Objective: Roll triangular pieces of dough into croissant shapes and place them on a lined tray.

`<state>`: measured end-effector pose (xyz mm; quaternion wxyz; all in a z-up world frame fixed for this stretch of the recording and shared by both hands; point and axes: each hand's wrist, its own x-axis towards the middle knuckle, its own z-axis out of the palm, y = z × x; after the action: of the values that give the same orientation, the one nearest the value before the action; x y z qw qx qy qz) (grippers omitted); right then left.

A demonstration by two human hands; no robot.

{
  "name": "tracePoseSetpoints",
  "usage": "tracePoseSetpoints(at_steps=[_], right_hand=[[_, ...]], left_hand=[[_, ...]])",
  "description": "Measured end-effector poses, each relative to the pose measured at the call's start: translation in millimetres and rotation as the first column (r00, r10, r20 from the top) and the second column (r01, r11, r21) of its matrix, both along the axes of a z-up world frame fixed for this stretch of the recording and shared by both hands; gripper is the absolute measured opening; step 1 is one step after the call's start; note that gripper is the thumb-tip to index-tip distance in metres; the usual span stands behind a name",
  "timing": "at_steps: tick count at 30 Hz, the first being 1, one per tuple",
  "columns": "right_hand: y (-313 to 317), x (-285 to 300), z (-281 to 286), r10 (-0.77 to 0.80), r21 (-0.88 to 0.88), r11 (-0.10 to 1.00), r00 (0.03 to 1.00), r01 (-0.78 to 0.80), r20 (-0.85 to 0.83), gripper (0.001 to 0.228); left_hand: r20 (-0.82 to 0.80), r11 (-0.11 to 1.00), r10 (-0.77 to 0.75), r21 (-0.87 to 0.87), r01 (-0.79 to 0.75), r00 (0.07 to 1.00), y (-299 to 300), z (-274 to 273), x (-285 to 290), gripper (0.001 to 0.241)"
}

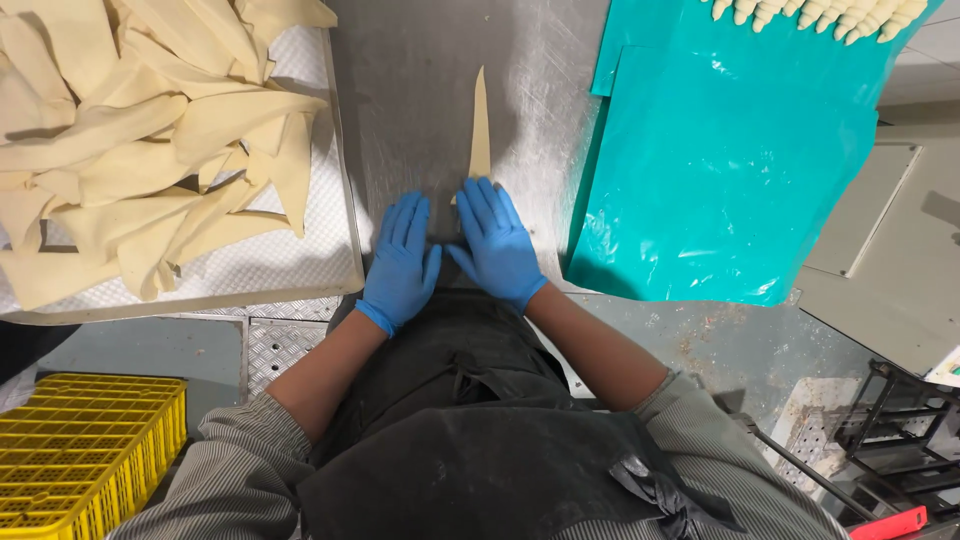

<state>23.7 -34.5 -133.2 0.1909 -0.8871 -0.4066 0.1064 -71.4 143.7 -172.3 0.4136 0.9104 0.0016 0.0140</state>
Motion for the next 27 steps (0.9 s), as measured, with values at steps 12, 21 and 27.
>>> tracePoseSetpoints(at_steps=[12,21,27], right_hand=[[8,21,10,0.085,-0.083,0.994,0.969,-0.068,0.231,0.058],[34,61,78,-0.248,0.003,0.934,0.654,0.357,-0.715,0.04],[9,32,120,0.108,-0.04,0.662,-0.147,0.749,-0.983,0.047]], left_hand=[[0.012,0.979,0.13,-0.159,-0.126,0.991,11,38,-20,0.068],[-0.061,0.893,0.279,-0.35,-0.282,0.958,12,75,-10,0.063],[-0.283,0.648,0.124,-0.703,-0.294,0.951,36,129,2,0.055]])
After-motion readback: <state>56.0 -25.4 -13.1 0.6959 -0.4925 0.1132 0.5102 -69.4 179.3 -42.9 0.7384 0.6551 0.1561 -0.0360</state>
